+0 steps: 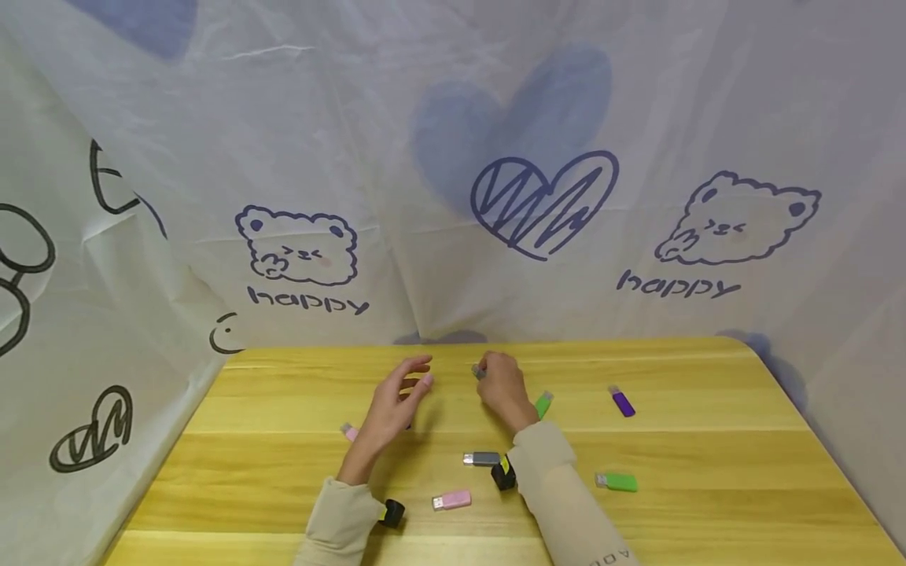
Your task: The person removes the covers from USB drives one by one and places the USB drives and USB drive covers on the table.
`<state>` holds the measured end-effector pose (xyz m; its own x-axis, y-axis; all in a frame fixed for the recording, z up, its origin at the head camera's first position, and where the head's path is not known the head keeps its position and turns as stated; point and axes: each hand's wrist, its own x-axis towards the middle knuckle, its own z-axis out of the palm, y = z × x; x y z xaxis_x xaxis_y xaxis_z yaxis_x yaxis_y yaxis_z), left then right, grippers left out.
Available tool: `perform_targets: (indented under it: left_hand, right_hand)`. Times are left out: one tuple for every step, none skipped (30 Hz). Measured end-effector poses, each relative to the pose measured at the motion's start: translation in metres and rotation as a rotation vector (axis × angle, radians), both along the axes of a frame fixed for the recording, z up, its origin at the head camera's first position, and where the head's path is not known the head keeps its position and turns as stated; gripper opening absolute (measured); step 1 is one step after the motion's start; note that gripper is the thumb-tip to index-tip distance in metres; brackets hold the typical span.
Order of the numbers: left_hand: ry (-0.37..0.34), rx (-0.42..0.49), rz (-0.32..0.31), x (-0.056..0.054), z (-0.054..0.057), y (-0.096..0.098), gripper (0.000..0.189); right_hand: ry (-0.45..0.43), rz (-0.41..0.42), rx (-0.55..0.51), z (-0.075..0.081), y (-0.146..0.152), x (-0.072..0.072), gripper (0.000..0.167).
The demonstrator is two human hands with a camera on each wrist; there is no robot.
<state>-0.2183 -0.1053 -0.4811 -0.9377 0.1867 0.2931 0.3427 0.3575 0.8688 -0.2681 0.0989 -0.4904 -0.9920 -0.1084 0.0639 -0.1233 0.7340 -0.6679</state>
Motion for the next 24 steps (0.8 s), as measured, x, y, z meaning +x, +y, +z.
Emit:
perform_targets:
  left_hand:
    - [0.000,0.002,0.005,0.000,0.000,0.001,0.037]
    - [0.002,0.002,0.009,0.000,0.000,0.002,0.037]
    - [0.004,0.003,0.013,0.000,0.001,0.003,0.036]
    - [0.006,0.005,0.017,0.000,0.001,0.004,0.036]
    - [0.009,0.008,0.020,-0.001,0.001,0.005,0.035]
    - [0.011,0.011,0.021,-0.001,0.002,0.006,0.035]
    - [0.011,0.018,0.019,-0.001,0.002,0.007,0.035]
    - [0.016,0.020,0.016,-0.001,0.002,0.009,0.035]
    - [0.016,0.026,0.015,-0.002,0.001,0.010,0.035]
    - [0.016,0.030,0.015,-0.002,0.001,0.011,0.034]
    - [0.017,0.035,0.015,-0.002,0.000,0.012,0.034]
    - [0.014,0.043,0.016,-0.001,0.000,0.012,0.034]
    - [0.013,0.050,0.020,-0.001,0.000,0.013,0.033]
    - [0.011,0.056,0.027,-0.001,0.000,0.013,0.032]
    - [0.003,0.066,0.033,-0.001,-0.001,0.014,0.031]
    - [0.000,0.074,0.040,-0.001,-0.001,0.014,0.031]
    - [-0.005,0.083,0.047,0.000,0.000,0.014,0.030]
    - [-0.007,0.092,0.052,0.000,0.000,0.014,0.029]
    - [-0.005,0.097,0.058,0.000,0.000,0.014,0.029]
    - [-0.004,0.108,0.063,0.001,0.000,0.014,0.028]
    - [-0.001,0.121,0.068,0.001,0.001,0.014,0.028]
    - [-0.004,0.130,0.074,0.002,0.002,0.014,0.027]
    - [-0.002,0.141,0.075,0.005,0.008,0.015,0.026]
    - [0.000,0.150,0.077,0.005,0.009,0.015,0.026]
  right_hand:
    - [0.004,-0.009,-0.022,0.001,0.001,0.002,0.015]
    - [0.008,-0.016,-0.046,0.001,0.001,0.004,0.013]
    - [0.012,-0.023,-0.071,0.003,0.002,0.006,0.012]
    - [0.020,-0.028,-0.093,0.005,0.003,0.008,0.011]
    - [0.023,-0.031,-0.120,0.007,0.004,0.010,0.011]
    - [0.023,-0.037,-0.141,0.009,0.005,0.012,0.011]
    - [0.019,-0.044,-0.161,0.011,0.006,0.015,0.012]
    - [0.022,-0.048,-0.177,0.013,0.007,0.017,0.012]
    - [0.025,-0.051,-0.190,0.014,0.008,0.019,0.012]
    - [0.027,-0.050,-0.202,0.016,0.009,0.022,0.012]
    - [0.031,-0.051,-0.213,0.017,0.010,0.024,0.013]
    - [0.036,-0.055,-0.220,0.019,0.010,0.026,0.014]
    - [0.042,-0.051,-0.230,0.020,0.011,0.028,0.014]
    - [0.046,-0.047,-0.242,0.021,0.011,0.030,0.015]
    - [0.050,-0.043,-0.251,0.022,0.011,0.032,0.015]
    - [0.054,-0.038,-0.258,0.024,0.011,0.035,0.015]
    - [0.059,-0.034,-0.267,0.025,0.011,0.037,0.015]
    - [0.062,-0.029,-0.274,0.026,0.011,0.039,0.015]
    - [0.064,-0.026,-0.284,0.028,0.011,0.041,0.015]
    - [0.065,-0.023,-0.295,0.029,0.011,0.044,0.015]
    - [0.067,-0.017,-0.305,0.031,0.012,0.046,0.016]
    - [0.067,-0.011,-0.317,0.033,0.012,0.048,0.016]
    - [0.068,-0.006,-0.329,0.034,0.013,0.051,0.016]
    - [0.061,-0.003,-0.339,0.036,0.013,0.053,0.017]
